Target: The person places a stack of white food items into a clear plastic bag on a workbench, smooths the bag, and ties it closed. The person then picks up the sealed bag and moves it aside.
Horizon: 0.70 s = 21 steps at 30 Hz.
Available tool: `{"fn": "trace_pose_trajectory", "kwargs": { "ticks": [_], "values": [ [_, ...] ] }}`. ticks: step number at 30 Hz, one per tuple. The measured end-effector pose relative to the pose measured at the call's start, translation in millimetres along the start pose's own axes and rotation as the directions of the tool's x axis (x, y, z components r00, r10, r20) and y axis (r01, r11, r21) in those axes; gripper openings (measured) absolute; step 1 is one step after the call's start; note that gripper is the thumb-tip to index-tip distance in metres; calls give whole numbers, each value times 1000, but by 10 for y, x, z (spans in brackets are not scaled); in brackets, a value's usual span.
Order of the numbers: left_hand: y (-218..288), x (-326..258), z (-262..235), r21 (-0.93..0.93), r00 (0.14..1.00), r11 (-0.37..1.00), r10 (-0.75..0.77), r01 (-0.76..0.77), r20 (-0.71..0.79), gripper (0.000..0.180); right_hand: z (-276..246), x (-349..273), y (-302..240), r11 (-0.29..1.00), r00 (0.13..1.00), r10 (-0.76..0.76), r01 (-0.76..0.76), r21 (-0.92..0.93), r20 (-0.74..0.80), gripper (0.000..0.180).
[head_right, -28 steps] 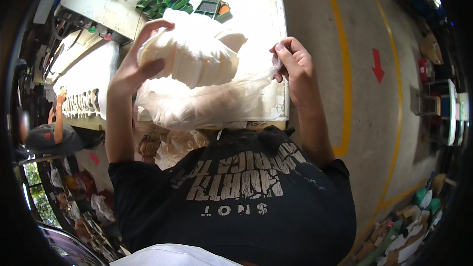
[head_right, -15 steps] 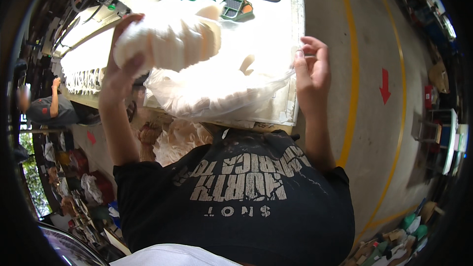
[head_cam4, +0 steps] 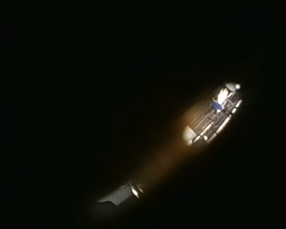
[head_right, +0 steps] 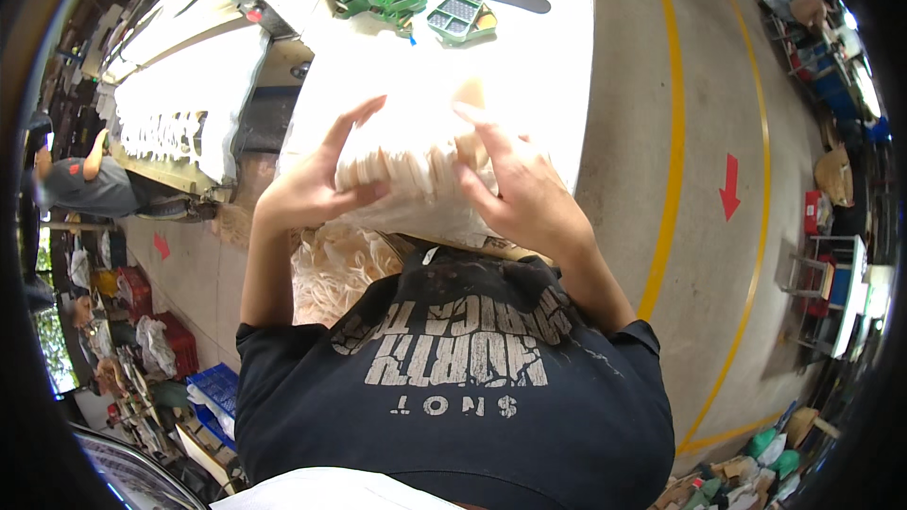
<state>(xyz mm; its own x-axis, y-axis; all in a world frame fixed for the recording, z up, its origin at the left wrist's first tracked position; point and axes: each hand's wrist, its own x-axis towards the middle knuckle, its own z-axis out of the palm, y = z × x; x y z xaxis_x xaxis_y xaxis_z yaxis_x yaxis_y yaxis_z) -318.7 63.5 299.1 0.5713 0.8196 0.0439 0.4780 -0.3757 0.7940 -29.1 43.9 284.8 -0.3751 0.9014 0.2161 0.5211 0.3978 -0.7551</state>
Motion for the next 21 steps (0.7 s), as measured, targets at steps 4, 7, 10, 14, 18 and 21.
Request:
{"fn": "trace_pose_trajectory", "kwargs": {
  "ticks": [4,7,10,14,18,21],
  "values": [
    [131,-222,-123,99,992,989,-113,106,63,118,60,-64,151,991,988,-55,72,-112,143,48],
    [252,-398,-116,386,969,889,-227,248,-99,119,73,-53,98,996,988,-39,51,-77,152,47],
    [470,-476,-262,438,904,802,-423,406,-65,88,73,-5,-51,997,993,-25,32,-63,117,39],
    [661,-576,-418,463,961,863,-265,200,79,28,244,4,-26,1000,998,-30,29,10,61,32],
    [688,-664,-608,176,940,946,222,-272,260,11,259,49,-41,998,991,-52,49,27,120,31],
    [627,-641,-782,-189,859,864,493,-466,137,18,212,23,-17,990,980,-125,113,82,152,29]
  ]
}}
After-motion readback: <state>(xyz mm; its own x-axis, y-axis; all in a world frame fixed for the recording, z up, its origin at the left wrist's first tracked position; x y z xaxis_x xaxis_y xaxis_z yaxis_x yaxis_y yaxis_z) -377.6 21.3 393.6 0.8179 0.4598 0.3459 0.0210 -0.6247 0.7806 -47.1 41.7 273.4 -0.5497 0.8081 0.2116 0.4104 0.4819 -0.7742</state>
